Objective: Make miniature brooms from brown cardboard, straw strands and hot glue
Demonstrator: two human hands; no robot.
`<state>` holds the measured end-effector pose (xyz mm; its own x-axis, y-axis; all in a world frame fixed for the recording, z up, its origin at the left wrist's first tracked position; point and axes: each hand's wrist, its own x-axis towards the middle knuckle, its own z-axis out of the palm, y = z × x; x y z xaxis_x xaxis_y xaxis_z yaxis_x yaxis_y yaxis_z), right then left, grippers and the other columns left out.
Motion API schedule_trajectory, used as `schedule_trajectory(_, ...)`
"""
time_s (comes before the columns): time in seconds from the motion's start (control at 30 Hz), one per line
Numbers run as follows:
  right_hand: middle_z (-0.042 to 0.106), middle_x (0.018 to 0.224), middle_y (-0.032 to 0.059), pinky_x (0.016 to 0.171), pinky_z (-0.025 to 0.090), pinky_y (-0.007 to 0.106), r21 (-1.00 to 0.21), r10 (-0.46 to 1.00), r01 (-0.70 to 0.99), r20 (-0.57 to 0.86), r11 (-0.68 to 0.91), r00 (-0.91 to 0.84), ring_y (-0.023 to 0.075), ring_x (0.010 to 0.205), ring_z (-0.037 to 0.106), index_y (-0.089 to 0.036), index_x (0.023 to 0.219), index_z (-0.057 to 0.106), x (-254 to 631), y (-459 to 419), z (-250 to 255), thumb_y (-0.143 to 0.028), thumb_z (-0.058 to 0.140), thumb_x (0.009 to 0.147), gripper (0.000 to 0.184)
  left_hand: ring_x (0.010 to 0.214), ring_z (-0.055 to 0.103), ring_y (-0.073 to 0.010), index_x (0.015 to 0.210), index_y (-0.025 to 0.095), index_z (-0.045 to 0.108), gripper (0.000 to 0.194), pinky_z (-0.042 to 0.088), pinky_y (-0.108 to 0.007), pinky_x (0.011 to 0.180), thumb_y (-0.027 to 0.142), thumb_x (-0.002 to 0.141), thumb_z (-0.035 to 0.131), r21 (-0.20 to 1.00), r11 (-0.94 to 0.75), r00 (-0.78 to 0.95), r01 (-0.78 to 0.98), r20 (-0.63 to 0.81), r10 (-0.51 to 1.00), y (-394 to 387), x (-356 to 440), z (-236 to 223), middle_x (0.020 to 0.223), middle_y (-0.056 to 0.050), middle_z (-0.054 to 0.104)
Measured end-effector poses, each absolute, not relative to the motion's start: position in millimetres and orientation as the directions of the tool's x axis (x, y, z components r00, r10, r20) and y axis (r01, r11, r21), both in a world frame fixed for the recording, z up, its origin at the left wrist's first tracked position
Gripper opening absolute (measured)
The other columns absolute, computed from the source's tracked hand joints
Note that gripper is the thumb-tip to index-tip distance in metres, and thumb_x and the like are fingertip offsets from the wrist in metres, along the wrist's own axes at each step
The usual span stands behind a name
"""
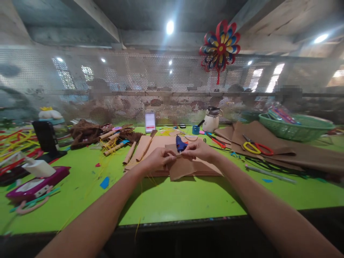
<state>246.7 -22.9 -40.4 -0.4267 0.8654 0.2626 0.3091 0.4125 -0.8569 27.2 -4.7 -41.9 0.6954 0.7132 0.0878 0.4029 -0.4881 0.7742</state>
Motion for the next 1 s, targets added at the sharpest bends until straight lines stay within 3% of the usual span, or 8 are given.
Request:
schedule_trajectory(0.2,0.058,0.052,0.0007,0.044,0.033,0.021,-0.872,0.885,0.333,0.205,0.359,-0.417,0.0068,0.044,0.042,-0.011,0.067,0.068,246,-21,-43,-0.049,0.068,0.066,0.038,0.064,0.053,-0.0135,0.071,0.012,0.063,0.023,0.04,-0.024,0.062,0.033,0.077,0.054,0.635,-0.627,0.646,0.45,0.253,0.72,0,26,-43,0.067,-0.003,0.062)
schedule_trajectory(0.5,0.047,0.045,-0.0038,0.042,0.026,0.02,-0.88,0.869,0.336,0.153,0.337,-0.471,0.005,0.041,0.037,-0.014,0.053,0.056,247,-23,-45,-0.049,0.065,0.068,0.04,0.055,0.04,-0.0104,0.065,0.014,0.056,0.033,0.03,-0.021,0.052,0.041,0.081,0.048,0.568,-0.691,0.729,0.448,0.216,0.65,-2,25,-40,0.057,0.003,0.046)
schedule_trajectory(0.73,0.045,0.045,-0.0052,0.042,0.026,0.021,-0.898,0.868,0.316,0.128,0.307,-0.48,0.0053,0.04,0.036,-0.015,0.054,0.052,247,-21,-47,-0.054,0.064,0.068,0.043,0.054,0.041,-0.0099,0.062,0.014,0.055,0.035,0.031,-0.021,0.051,0.044,0.081,0.049,0.613,-0.665,0.733,0.426,0.197,0.651,-3,22,-38,0.056,0.003,0.047)
schedule_trajectory(0.87,0.046,0.046,-0.005,0.041,0.026,0.021,-0.897,0.874,0.308,0.15,0.316,-0.462,0.0051,0.04,0.036,-0.015,0.055,0.052,244,-23,-47,-0.054,0.064,0.068,0.043,0.056,0.048,-0.0113,0.072,0.014,0.06,0.033,0.036,-0.023,0.053,0.045,0.078,0.054,0.73,-0.563,0.689,0.387,0.176,0.703,-9,27,-40,0.062,-0.001,0.058)
schedule_trajectory(1.0,0.049,0.049,-0.0036,0.042,0.027,0.021,-0.901,0.882,0.309,0.144,0.305,-0.449,0.0051,0.042,0.037,-0.014,0.056,0.054,240,-25,-45,-0.055,0.065,0.066,0.044,0.054,0.046,-0.0107,0.07,0.014,0.06,0.031,0.034,-0.023,0.05,0.044,0.076,0.057,0.786,-0.499,0.636,0.366,0.18,0.75,-11,32,-47,0.06,-0.001,0.056)
